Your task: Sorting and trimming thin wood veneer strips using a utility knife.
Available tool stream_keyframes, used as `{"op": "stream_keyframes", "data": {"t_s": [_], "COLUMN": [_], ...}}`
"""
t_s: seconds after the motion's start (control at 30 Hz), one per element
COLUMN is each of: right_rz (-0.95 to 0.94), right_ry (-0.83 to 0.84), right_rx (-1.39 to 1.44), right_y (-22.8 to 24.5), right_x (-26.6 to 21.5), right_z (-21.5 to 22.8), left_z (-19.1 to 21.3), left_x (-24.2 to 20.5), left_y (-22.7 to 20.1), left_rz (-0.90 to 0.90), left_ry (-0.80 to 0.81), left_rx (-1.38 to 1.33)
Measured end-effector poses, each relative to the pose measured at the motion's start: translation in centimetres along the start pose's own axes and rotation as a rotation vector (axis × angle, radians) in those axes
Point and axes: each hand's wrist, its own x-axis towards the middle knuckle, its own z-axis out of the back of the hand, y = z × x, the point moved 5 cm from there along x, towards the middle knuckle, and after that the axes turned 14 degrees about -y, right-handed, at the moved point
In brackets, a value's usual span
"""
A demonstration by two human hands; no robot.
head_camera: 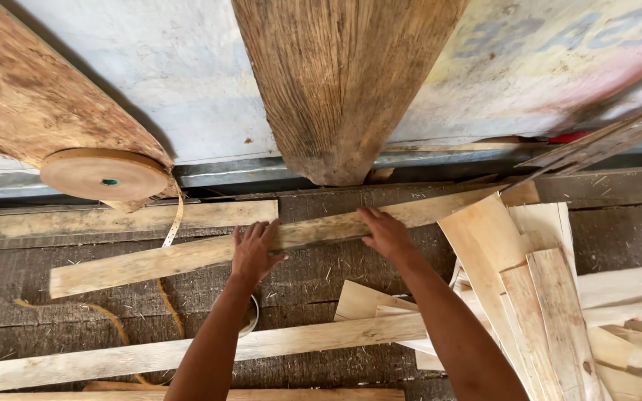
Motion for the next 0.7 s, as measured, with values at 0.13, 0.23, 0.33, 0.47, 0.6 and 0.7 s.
{"op": "stream_keyframes", "data": {"t_s": [0.13,0.23,0.33,0.47,0.6,0.7], "right_rz": [-0.036,-0.204,0.013,0.004,-0.005,-0.027], "right_ry": [-0.030,0.188,-0.051,0.006,-0.049,-0.103], "right_rx": [-0.042,-0.074,-0.009,-0.013,-0.073,-0.096], "right_y": [-0.7,2.6,4.6,6.1,3.8,0.5], "right_x": [-0.2,-0.4,1.3,2.3,2.9,2.9], "right_z": [1.5,3.3,0.9,-0.3,-0.8,-0.7], "left_z": [-4.0,-4.7,-5.8,-6.7,-2.4,-1.3], "left_x": [1.5,2.8,4.8,6.7,6.7,5.9], "left_y": [-0.8,-3.9,-7.5,-10.4,-10.3,-6.8], "left_rz": [-0.087,-0.104,-0.125,-0.123,-0.106,-0.132], "left_ry": [-0.010,-0.017,0.001,-0.027,-0.041,-0.031], "left_rx": [-0.070,-0.038,-0.029,-0.058,-0.089,-0.062]}}
